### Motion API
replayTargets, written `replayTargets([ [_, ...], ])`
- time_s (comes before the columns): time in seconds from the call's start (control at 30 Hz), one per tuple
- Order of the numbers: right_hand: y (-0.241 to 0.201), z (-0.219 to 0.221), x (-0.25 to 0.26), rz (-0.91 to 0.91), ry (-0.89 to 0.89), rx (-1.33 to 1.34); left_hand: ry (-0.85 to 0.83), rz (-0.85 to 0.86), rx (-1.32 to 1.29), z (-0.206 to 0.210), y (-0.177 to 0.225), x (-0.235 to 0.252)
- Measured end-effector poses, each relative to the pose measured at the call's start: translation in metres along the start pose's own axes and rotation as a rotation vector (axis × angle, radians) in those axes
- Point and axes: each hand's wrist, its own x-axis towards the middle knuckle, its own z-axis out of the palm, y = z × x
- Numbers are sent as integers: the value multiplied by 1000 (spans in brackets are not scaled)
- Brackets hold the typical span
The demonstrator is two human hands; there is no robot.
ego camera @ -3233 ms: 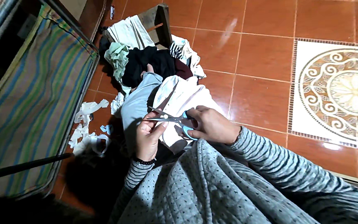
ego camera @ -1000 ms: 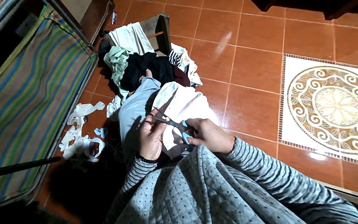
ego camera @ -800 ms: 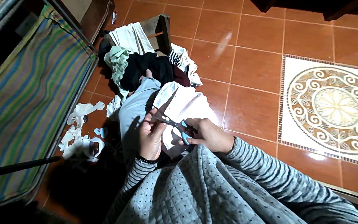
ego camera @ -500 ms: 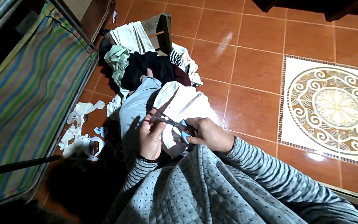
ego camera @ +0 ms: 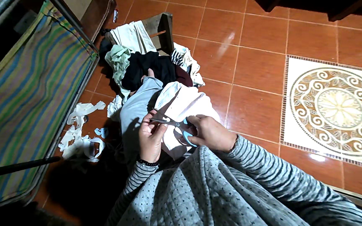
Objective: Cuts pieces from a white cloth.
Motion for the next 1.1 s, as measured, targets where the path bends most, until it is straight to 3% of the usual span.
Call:
replayTargets([
  [0.17, 2, 6, -2, 13, 16, 39, 23, -67, -14, 1, 0, -1],
  [0.37, 1, 5, -1, 52, -25, 142, -6, -23, -2, 2, 1, -1],
  [0.73, 6, 10, -4, -24, 37, 83, 32, -83, -9, 0, 0, 0],
  [0.97, 7, 6, -3, 78, -76, 166, -42, -116, -81, -8, -3, 1],
  [1.1, 12, 3, -10, 47, -20, 127, -130, -355, -162, -18, 11, 0],
])
